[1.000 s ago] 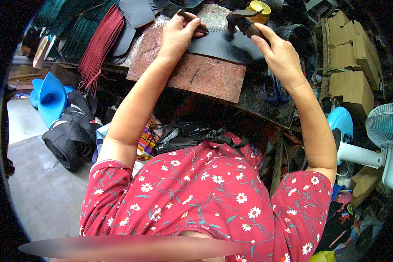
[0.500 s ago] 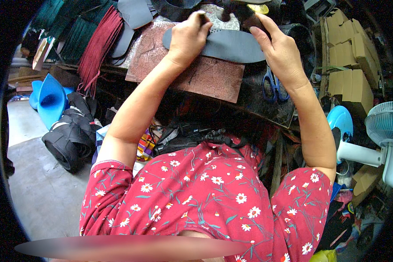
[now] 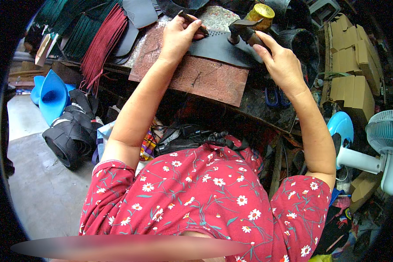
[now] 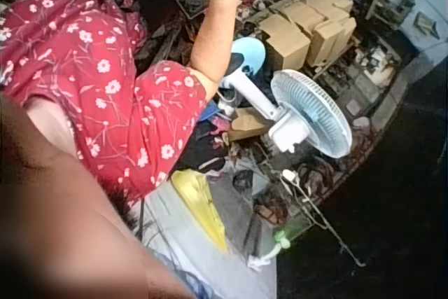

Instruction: The person repeatedly strikes a black shoe upper with a small hammer while holding it against a wooden block. The person adjusts the shoe part's position between strikes and continues the process across the clip.

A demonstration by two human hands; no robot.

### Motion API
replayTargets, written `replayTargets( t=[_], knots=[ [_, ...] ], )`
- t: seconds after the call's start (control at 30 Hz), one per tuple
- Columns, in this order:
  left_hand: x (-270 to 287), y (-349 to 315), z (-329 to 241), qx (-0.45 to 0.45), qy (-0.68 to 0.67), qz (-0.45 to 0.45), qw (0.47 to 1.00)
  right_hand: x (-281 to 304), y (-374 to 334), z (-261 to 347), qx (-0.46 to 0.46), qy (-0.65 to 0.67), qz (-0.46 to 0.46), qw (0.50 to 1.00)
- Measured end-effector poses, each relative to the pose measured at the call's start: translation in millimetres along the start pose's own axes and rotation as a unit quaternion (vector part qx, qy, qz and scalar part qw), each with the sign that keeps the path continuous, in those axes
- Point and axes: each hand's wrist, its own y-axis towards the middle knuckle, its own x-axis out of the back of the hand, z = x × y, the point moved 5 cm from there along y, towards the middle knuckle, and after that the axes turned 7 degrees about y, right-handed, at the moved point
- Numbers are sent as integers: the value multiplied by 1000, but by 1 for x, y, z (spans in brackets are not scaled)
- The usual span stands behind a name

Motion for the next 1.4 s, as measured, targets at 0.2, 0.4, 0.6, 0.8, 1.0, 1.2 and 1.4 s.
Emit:
replayTargets(
  t=[0.2, 0.4, 0.6, 0.8, 1.0, 1.2, 1.4],
  knots=[
    [1, -2, -12, -79, 117, 23, 990, 60, 0, 59, 67, 184, -58, 979],
    [-21, -26, -49, -294, 374, 9, 879, 53, -5, 73, 167, 212, -96, 958],
    [-9, -17, -40, -181, 287, -40, 940, 25, -9, 38, 77, 56, -73, 993],
    [11, -4, -21, 106, -265, 8, 958, -10, -39, 72, 216, -54, 56, 973],
    [33, -22, -55, -199, 464, -4, 863, -22, -31, 77, 260, -59, 17, 964],
    [27, -25, -57, -211, 481, 60, 848, -46, -37, 103, 347, -104, -3, 932],
    [53, -29, -111, -231, 259, 66, 936, -59, -40, 109, 341, -101, 19, 934]
  ],
)
